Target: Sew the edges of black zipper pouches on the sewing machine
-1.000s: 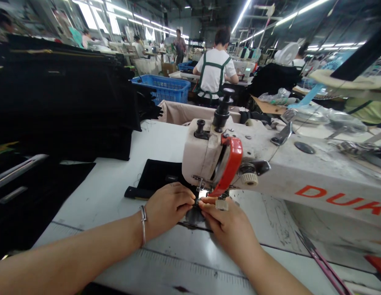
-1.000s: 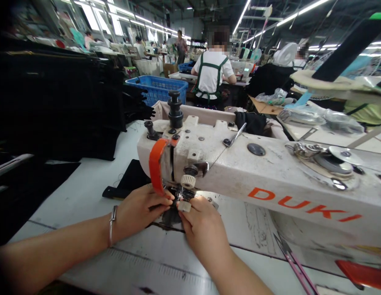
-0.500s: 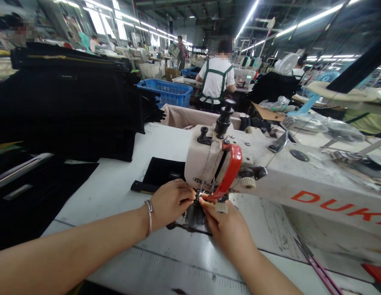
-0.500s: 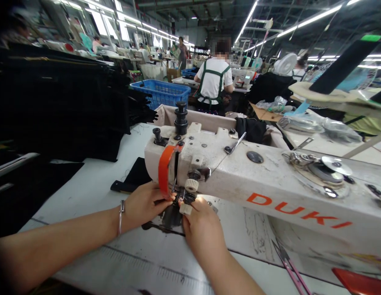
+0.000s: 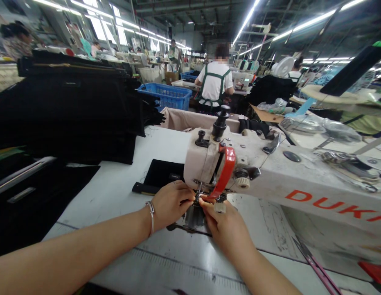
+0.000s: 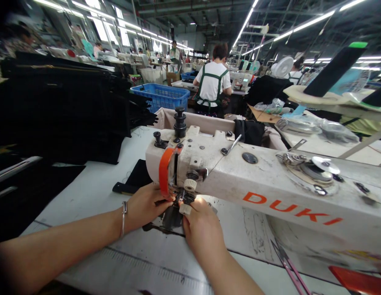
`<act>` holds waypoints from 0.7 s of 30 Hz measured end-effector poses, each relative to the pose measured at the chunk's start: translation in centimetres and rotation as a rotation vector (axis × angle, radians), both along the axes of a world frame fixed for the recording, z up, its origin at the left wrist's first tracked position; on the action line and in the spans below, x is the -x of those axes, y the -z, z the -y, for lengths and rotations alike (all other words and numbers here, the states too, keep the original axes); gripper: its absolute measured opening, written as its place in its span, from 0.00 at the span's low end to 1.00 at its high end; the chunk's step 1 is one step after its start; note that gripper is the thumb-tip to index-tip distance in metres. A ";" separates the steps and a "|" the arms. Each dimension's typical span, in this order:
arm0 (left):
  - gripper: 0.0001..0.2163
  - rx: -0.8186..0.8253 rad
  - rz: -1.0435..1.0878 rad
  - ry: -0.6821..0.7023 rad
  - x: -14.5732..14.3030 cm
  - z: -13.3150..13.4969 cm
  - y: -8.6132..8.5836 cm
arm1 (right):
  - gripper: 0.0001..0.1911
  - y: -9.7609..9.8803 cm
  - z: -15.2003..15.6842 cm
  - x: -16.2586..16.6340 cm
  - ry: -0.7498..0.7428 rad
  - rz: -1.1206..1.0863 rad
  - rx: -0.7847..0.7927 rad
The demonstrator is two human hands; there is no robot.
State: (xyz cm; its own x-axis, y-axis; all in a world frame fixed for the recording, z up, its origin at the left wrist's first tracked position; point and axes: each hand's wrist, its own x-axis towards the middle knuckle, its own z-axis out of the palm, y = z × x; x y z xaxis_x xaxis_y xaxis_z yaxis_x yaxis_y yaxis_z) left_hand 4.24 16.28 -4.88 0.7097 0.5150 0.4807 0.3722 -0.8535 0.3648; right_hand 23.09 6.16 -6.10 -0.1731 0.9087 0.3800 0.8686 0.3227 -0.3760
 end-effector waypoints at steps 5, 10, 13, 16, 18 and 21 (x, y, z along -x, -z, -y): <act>0.06 0.001 0.000 -0.019 -0.1 0.1 0.0 | 0.18 0.0 0.0 0.1 0.004 0.003 0.018; 0.05 0.006 -0.009 -0.025 -0.2 0.0 0.0 | 0.18 -0.1 -0.1 0.2 0.009 -0.008 0.047; 0.05 0.005 0.023 -0.015 -0.1 -0.1 0.2 | 0.18 -0.2 0.0 0.4 0.039 -0.018 0.055; 0.06 0.005 0.052 -0.031 0.3 -0.1 0.8 | 0.14 -0.4 0.1 0.8 0.051 -0.034 0.040; 0.06 -0.002 0.057 -0.026 0.7 -0.2 1.4 | 0.13 -0.5 0.1 1.0 0.041 -0.017 0.032; 0.06 -0.039 0.071 -0.010 1.0 -0.7 2.3 | 0.11 -0.5 -0.1 1.1 0.048 0.058 0.042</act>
